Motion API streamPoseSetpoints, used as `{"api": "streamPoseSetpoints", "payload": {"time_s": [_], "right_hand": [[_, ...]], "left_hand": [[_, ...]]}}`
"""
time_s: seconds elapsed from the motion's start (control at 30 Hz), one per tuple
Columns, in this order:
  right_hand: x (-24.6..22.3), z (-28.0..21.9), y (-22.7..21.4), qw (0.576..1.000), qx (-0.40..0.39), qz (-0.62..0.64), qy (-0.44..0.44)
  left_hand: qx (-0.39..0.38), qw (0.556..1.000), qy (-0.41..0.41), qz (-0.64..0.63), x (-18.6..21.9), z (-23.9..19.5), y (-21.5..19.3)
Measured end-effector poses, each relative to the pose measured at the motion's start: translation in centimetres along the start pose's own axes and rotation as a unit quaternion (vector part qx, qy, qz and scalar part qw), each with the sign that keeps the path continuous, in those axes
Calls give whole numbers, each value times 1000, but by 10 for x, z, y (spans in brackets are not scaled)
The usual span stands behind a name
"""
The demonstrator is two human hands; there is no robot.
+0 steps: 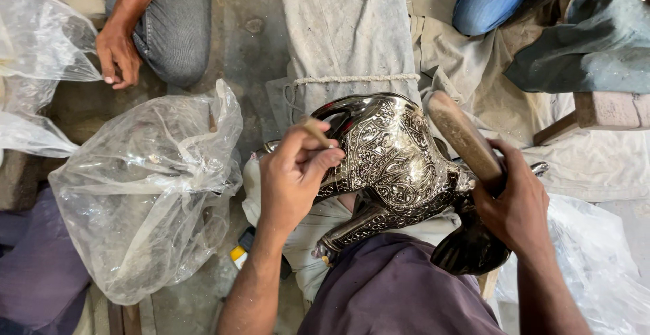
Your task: The person uses a wooden mallet and a metal punch to engrave intricate patterns onto a silver-colored metal elephant figurine. They repeatedly strike the punch against the figurine's surface to create detailed designs.
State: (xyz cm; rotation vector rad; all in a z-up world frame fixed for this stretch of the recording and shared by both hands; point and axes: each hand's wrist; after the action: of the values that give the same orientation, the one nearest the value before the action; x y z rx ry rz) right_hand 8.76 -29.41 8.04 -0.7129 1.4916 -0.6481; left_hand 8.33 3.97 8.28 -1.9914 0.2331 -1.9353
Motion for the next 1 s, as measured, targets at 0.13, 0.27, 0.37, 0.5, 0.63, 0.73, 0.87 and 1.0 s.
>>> {"api": "streamPoseSetpoints", "payload": {"time_s": [0.13, 0.27, 0.37, 0.5, 0.63, 0.73, 0.87, 1.0], "right_hand": [[-14, 3, -15, 1000, -18, 4, -20], [-29, 10, -37, 991, -33, -110, -72], [-44, 22, -42, 929, -66, -330, -154], [-82, 44, -46, 901, -110, -396, -143], [-115, 47, -63, 958, -100, -235, -129], [-117, 41, -63, 983, -47, -52, -169], [-103, 43, -61, 983, -56, -114, -129], [-95, 42, -60, 950, -90, -236, -187]], "left_hand": [[-94, 983, 144, 66, 6, 26, -10], [-128, 960, 215, 122, 9, 38, -14], [-155, 945, 259, 125, 4, 44, -16], [-179, 929, 293, 136, -5, 50, -14], [-170, 929, 298, 141, -9, 48, -11], [-178, 931, 288, 138, -8, 49, -12], [-195, 927, 284, 147, -5, 51, -13], [-197, 923, 296, 150, -6, 52, -15]]}}
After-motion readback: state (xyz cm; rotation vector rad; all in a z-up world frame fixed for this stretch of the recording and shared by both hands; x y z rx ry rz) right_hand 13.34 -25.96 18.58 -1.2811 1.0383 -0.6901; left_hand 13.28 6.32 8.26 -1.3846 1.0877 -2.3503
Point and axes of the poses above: each hand's wrist, its own z-axis towards the middle knuckle, its own y-axis out of the palm, x = y × z, and after that the axes turned 15 degrees about z, right-handed
